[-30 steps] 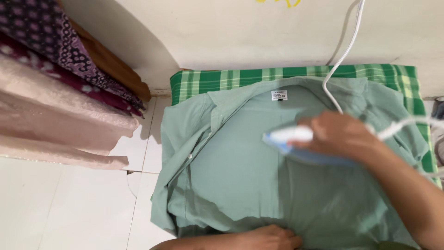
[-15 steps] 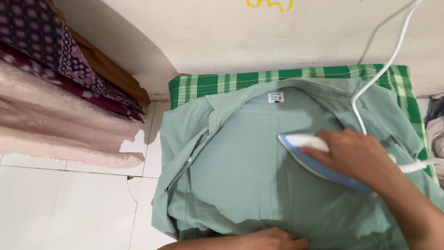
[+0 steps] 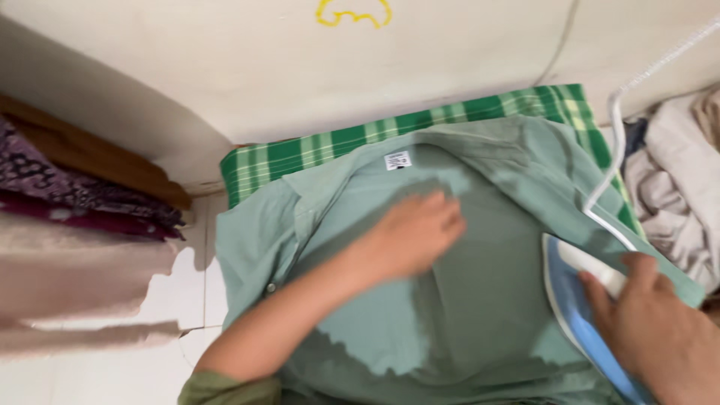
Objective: The person irons a light green button-up shirt on a green checkered ironing board. They smooth the fabric with their hands, use a blue and white iron to press the sleeves and body, and reposition the shirt to iron different sections.
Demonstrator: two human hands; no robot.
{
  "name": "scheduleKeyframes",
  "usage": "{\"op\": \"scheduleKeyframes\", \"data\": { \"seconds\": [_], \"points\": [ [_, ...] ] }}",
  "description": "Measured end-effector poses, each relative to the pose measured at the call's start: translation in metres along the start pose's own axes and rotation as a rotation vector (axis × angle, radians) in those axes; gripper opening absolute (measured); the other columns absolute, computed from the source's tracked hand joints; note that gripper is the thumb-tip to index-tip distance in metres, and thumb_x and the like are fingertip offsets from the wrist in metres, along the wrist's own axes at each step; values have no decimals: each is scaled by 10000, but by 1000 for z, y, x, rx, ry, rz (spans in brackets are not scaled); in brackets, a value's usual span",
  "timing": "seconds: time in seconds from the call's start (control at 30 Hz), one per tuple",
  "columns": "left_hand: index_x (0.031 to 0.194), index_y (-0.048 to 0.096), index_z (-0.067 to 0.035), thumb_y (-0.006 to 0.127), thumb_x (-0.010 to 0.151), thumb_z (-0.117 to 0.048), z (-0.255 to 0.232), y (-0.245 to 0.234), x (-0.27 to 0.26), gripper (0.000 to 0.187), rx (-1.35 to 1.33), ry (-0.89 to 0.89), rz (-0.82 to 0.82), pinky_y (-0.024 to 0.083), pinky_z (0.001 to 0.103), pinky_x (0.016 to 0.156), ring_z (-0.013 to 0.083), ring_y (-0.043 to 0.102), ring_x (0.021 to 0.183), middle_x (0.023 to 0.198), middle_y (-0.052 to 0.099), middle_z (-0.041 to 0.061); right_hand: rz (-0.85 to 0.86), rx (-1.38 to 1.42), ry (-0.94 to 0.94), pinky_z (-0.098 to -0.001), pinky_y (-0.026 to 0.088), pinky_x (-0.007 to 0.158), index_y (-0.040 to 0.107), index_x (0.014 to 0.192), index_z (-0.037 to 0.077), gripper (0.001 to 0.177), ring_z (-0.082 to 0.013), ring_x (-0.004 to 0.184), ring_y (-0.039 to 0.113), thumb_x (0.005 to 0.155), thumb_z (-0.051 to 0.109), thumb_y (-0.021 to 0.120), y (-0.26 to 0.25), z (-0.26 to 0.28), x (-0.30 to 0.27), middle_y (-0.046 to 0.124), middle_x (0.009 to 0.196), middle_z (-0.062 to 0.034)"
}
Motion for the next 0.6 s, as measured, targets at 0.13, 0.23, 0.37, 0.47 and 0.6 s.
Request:
{"op": "scheduleKeyframes", "data": {
  "seconds": [0.13, 0.23, 0.37, 0.47, 0.6],
  "points": [
    [1069, 670, -86, 715, 640, -90, 45, 24, 68, 431, 219, 74, -124, 504, 381, 806, 272, 560, 1132, 1205, 608, 78, 6, 129, -167, -541, 565, 601, 577, 1251, 135, 440, -442, 699, 710, 973, 476, 564, -12, 22, 13, 744, 948, -191],
    [1053, 668, -114, 725, 700, -76, 65, 59, 106, 360, 408, 80, -236, 504, 376, 736, 245, 608, 1048, 1140, 616, 48, -63, 45, -168, -512, 559, 584, 586, 1116, 165, 304, -402, 687, 708, 1016, 452, 573, -23, 42, 22, 710, 889, -145],
    [897, 623, -134, 715, 829, -71, 97, 104, 135, 130, 431, -93, -75, 513, 377, 616, 232, 681, 804, 1062, 609, 58, -18, -134, -104, -456, 548, 489, 590, 1124, 225, 270, -325, 605, 716, 992, 460, 569, -27, 38, 6, 657, 742, -107],
    [950, 588, -81, 688, 818, -34, 108, 92, 140, 171, 287, -150, -208, 526, 410, 552, 277, 695, 649, 1055, 606, 106, 72, -147, -45, -448, 548, 502, 578, 1045, 228, 269, -308, 615, 723, 965, 485, 572, -20, 28, -8, 655, 735, -92],
    [1088, 556, -28, 641, 783, 21, 103, 67, 139, 320, 50, -254, -305, 552, 485, 564, 378, 704, 660, 1162, 601, 171, -128, -54, -183, -431, 520, 452, 595, 1064, 196, 214, -313, 570, 691, 986, 396, 594, -27, 47, 13, 644, 753, -103]
  ]
}}
Point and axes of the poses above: each hand's wrist, its own x-axis towards the middle knuckle, its own y-axis out of the palm, z = x × y, the point moved 8 cm from there along x, towards the middle knuckle
